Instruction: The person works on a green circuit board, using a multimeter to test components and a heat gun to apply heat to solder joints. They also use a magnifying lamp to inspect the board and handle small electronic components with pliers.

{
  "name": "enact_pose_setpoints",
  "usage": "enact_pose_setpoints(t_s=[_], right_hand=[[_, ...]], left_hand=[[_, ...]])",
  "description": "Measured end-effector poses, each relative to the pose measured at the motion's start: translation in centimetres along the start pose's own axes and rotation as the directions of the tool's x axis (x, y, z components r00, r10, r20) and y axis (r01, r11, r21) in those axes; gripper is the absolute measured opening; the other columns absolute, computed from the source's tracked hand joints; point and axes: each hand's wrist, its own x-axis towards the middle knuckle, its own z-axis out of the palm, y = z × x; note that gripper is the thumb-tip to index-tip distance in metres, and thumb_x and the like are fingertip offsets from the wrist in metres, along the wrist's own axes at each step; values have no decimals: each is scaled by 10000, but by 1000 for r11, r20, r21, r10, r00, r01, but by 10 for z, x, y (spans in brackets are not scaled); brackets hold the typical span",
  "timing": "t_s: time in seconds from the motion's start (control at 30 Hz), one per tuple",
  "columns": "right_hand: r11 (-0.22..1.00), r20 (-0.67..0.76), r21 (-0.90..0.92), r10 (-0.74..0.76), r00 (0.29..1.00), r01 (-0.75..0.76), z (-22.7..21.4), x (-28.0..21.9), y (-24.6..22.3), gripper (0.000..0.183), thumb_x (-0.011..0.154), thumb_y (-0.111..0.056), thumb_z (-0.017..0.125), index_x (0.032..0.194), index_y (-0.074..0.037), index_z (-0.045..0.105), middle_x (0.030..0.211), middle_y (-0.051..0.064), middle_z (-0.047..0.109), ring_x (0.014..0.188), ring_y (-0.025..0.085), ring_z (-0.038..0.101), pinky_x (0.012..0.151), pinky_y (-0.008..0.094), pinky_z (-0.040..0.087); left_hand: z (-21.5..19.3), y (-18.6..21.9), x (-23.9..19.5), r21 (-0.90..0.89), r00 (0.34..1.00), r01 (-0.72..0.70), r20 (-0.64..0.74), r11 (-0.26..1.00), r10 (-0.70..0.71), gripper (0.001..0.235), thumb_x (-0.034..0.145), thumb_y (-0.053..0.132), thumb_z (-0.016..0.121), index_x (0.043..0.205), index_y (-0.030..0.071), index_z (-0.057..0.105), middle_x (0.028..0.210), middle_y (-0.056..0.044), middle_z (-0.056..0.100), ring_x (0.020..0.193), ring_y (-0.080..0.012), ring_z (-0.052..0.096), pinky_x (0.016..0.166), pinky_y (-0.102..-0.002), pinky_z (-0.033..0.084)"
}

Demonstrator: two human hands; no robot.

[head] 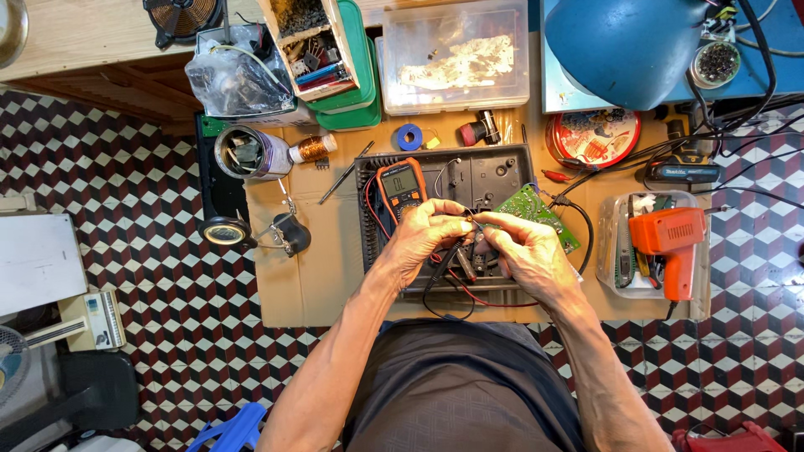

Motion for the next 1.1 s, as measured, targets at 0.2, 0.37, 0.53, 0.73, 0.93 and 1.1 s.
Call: enact_pose_setpoints(t_s=[0.2,0.37,0.53,0.73,0.93,1.1], right_hand=[[1000,-16,10,-2,1000,2,2,2,7,324,971,-167,630,1271,-99,731,803,31,756,520,30,487,467,193,395],[1000,-12,22,-7,1000,7,3,2,11,312,980,-177,632,1263,-99,737,798,22,748,522,23,472,469,186,388],[999,-12,29,-26,1000,26,5,2,12,303,983,-175,630,1250,-93,747,799,17,748,524,19,460,469,184,384],[999,-24,34,-21,999,22,8,0,8,300,987,-183,626,1245,-89,747,804,15,751,524,22,471,475,185,395],[1000,-24,-1,-24,999,24,9,-2,4,303,986,-186,620,1242,-92,754,802,16,740,532,25,477,478,188,398],[1000,-31,23,-21,999,21,11,-2,1,296,987,-180,619,1234,-85,751,797,19,743,528,31,497,479,189,410]], left_hand=[[-1,3,-4,37,1000,-3,-4,999,3,420,878,116,743,1227,-35,563,987,-123,760,843,-123,708,735,-238,569],[-2,5,-5,75,1000,-6,-2,997,6,418,876,118,742,1221,-33,560,974,-129,760,842,-130,715,724,-246,571],[-3,6,-4,86,1000,-5,5,996,5,415,872,111,741,1215,-36,562,978,-131,764,859,-139,724,743,-247,580],[-4,6,-5,79,1000,-7,9,997,6,407,876,108,739,1213,-41,568,975,-136,763,857,-138,721,744,-251,581],[-6,6,-4,71,1000,-7,16,997,6,399,874,110,735,1204,-35,563,979,-135,764,857,-140,725,742,-251,582],[-7,4,-3,75,1000,-7,13,997,6,402,881,113,743,1215,-28,570,979,-124,761,829,-126,698,716,-245,558]])
